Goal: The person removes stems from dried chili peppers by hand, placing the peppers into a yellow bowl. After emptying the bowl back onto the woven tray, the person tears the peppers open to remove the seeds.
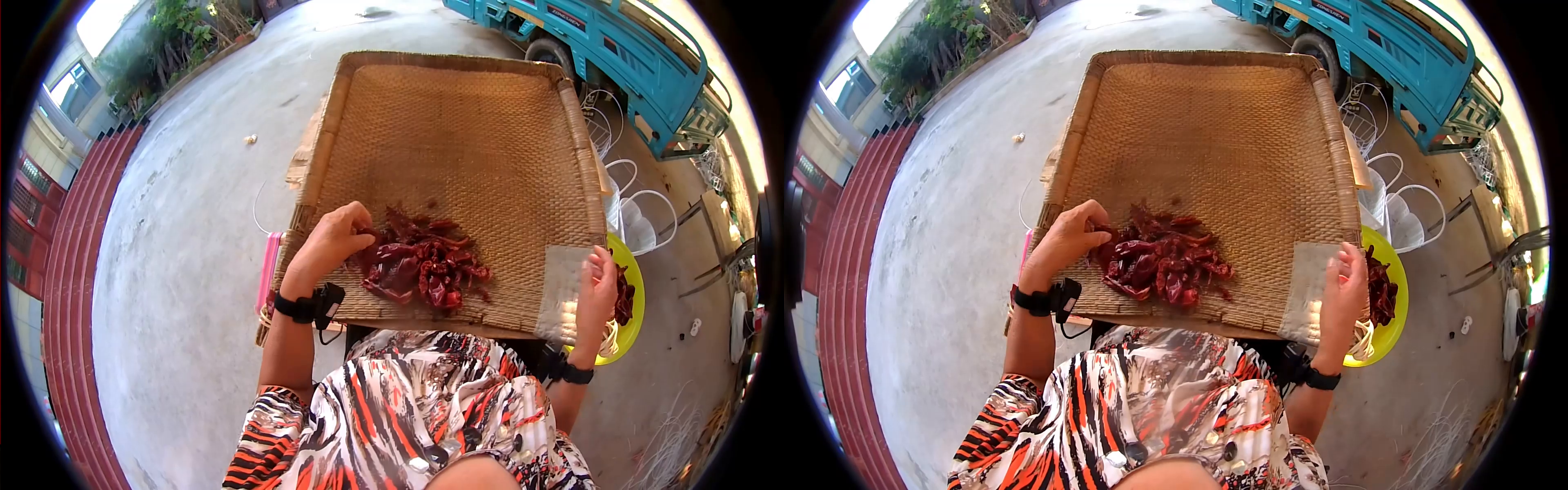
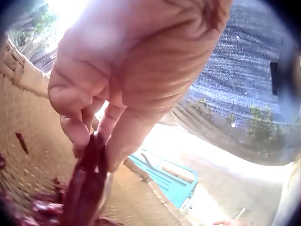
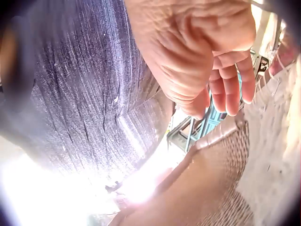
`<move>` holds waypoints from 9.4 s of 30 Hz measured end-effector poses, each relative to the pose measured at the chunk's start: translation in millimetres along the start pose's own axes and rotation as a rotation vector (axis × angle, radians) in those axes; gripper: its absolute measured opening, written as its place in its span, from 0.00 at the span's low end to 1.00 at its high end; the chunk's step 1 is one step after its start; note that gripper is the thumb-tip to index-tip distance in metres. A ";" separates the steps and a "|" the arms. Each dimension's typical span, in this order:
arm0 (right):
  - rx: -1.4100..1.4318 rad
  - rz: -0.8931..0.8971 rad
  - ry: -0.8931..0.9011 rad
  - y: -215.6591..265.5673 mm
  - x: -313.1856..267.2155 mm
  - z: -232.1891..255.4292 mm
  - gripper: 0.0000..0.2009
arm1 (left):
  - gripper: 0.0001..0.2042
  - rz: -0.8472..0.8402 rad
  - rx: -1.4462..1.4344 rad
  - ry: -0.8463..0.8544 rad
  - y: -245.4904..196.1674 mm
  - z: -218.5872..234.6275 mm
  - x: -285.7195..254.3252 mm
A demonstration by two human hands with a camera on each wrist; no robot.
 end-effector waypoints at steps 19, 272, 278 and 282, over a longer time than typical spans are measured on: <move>0.813 -0.161 0.688 71.2 -55.8 -102.4 0.10 | 0.07 -0.163 -0.992 0.473 -108.4 -116.3 -13.4; 0.725 -0.138 0.996 122.0 -68.2 -175.0 0.15 | 0.12 -0.282 -0.096 0.031 -62.6 -66.1 3.9; 0.699 -0.183 1.147 124.1 -83.1 -186.7 0.14 | 0.10 -0.046 -0.447 0.272 -63.0 -78.5 0.7; 0.626 0.002 1.025 113.0 -75.3 -191.2 0.11 | 0.14 -0.020 -0.646 0.381 -50.5 -94.6 0.7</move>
Point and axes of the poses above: each hand's wrist, its own x-axis towards the middle knuckle, its own z-axis out of the back of the hand, y = z × x, the point moved 10 cm from there along x, towards the middle knuckle, and after that the axes turned 3 degrees about z, right-handed, at the moved point
